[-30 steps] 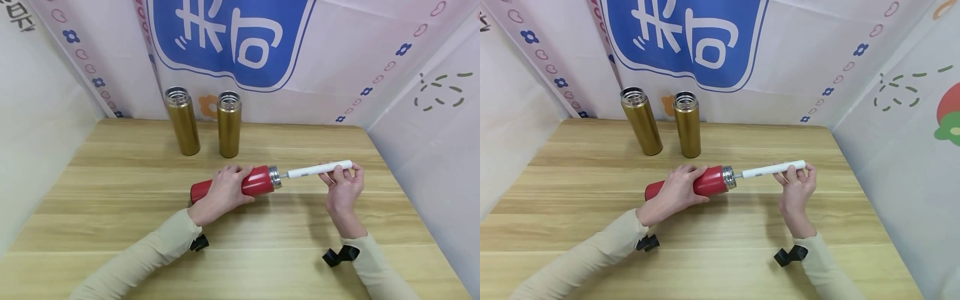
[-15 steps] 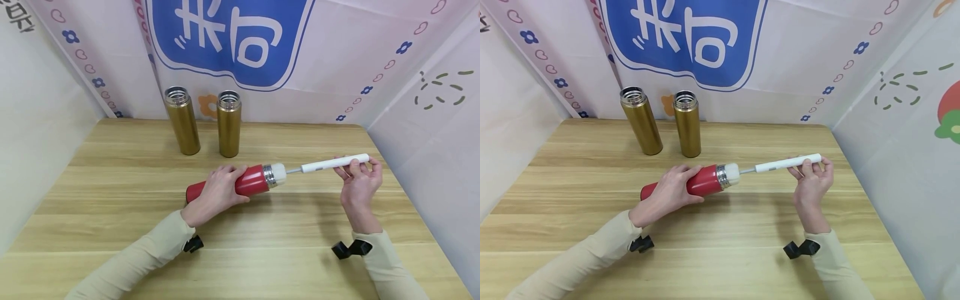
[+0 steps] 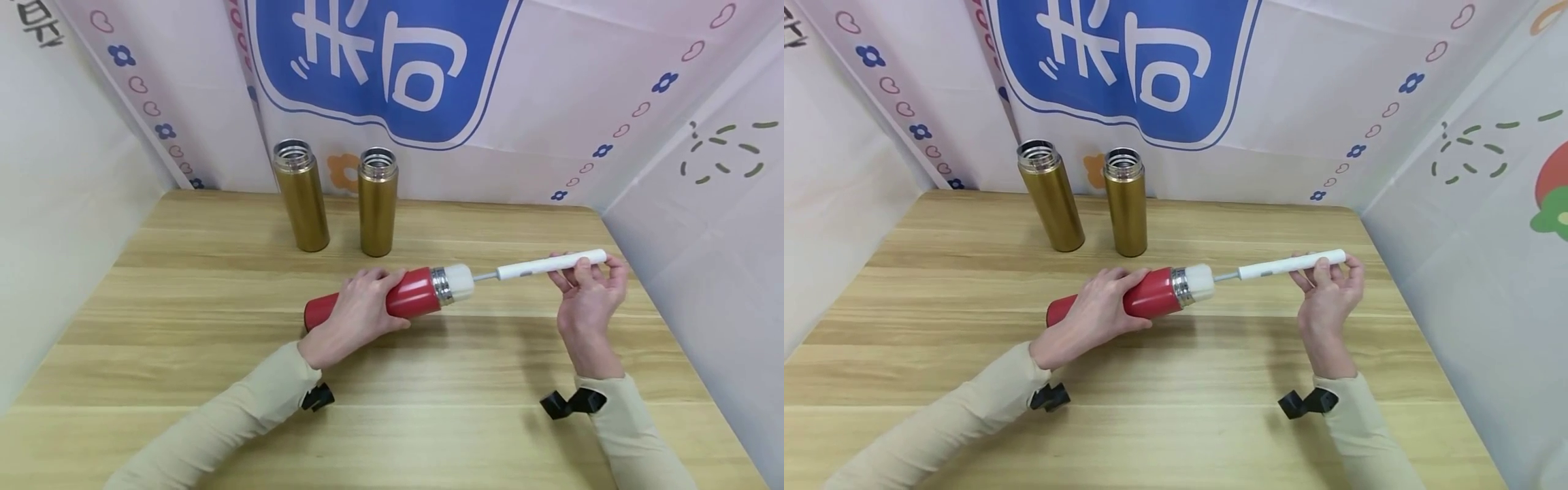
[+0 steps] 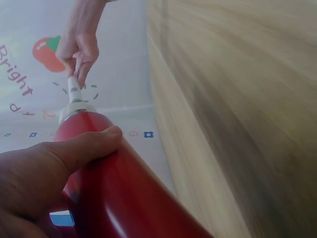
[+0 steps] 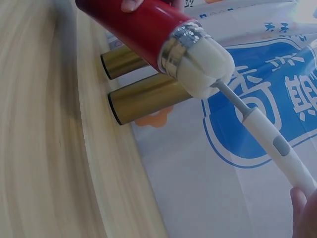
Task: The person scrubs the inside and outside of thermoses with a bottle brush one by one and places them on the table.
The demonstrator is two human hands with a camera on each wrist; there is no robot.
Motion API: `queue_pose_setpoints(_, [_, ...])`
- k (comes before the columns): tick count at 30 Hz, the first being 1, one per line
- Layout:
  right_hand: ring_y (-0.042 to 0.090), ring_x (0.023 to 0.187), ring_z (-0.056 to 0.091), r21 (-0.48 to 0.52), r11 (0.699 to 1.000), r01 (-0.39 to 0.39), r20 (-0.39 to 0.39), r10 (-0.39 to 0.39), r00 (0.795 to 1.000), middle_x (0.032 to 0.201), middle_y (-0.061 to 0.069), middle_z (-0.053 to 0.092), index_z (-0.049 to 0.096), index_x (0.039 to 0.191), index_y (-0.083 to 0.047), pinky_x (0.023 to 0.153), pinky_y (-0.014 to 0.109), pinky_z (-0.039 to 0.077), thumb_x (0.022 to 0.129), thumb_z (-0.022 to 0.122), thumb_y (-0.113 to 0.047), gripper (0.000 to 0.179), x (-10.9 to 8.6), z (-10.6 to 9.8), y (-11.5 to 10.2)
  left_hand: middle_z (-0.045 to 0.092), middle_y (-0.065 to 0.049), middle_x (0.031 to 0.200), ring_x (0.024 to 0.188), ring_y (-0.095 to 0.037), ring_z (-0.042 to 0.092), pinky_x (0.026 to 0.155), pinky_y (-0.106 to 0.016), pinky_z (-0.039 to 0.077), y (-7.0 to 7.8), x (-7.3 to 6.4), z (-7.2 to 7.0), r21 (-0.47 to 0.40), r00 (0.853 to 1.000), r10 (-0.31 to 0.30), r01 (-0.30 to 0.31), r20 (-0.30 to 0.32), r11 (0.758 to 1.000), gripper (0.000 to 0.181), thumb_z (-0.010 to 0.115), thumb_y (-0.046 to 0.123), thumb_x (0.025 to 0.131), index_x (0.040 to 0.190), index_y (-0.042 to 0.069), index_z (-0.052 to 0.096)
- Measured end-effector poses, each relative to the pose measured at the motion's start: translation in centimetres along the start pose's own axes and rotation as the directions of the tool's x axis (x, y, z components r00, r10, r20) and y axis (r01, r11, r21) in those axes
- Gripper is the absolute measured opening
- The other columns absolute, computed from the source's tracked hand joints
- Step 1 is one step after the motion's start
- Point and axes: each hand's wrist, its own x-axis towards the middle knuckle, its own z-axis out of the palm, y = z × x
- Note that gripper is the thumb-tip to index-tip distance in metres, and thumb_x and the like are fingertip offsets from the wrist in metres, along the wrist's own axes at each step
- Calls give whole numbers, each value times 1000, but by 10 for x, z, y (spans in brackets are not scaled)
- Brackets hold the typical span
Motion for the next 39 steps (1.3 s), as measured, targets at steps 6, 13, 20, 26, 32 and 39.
queue_pose_setpoints(6, [31, 68, 71, -58, 998, -2, -10, 1, 1000, 82, 15, 53, 41, 98, -4, 60, 36, 58, 91, 51, 4, 14, -7, 2, 6, 62, -14, 117, 106, -33, 56, 90, -53, 47, 1, 2, 1, 1, 1000, 0, 0, -29, 1000, 76, 88, 33, 63, 130, 16, 56])
queue_pose_setpoints(13, [30, 68, 71, -67, 998, 9, 17, -8, 1000, 82, 14, 52, 41, 98, -5, 60, 35, 58, 91, 51, 3, 14, -13, 3, 12, 62, -15, 115, 104, -33, 57, 88, -53, 47, 1, 2, 4, 10, 999, 6, -6, -39, 1000, 75, 88, 33, 63, 129, 16, 56])
queue_pose_setpoints(20, [28, 67, 71, -77, 997, 7, 38, -5, 999, 82, 13, 54, 40, 98, -5, 60, 35, 58, 92, 52, -1, 15, -18, 3, 17, 63, -15, 114, 103, -34, 57, 87, -53, 47, 2, 1, 7, 17, 999, 9, -9, -38, 1000, 75, 88, 33, 63, 129, 15, 56])
queue_pose_setpoints(26, [27, 69, 71, -95, 995, 11, 54, -6, 999, 82, 12, 54, 41, 98, -6, 62, 34, 58, 92, 52, -1, 13, -23, 5, 22, 64, -15, 113, 103, -33, 58, 86, -52, 48, 7, 4, 8, 23, 999, 18, -17, -52, 1000, 74, 88, 33, 62, 128, 16, 57])
queue_pose_setpoints(32, [24, 72, 71, -183, 982, -37, 130, 62, 990, 82, 11, 58, 41, 97, -7, 66, 35, 58, 93, 49, 3, 13, -43, 15, 39, 64, -14, 113, 103, -33, 58, 85, -50, 47, 25, 7, 9, -3, 996, 83, -83, -23, 997, 75, 87, 35, 64, 130, 16, 56])
queue_pose_setpoints(39, [24, 75, 71, -224, 974, -16, 203, 63, 977, 84, 12, 61, 41, 98, -7, 68, 35, 58, 95, 47, 3, 12, -55, 25, 51, 63, -13, 112, 102, -31, 58, 84, -49, 47, 32, 13, 13, 5, 995, 89, -89, -53, 996, 76, 87, 35, 64, 131, 16, 56])
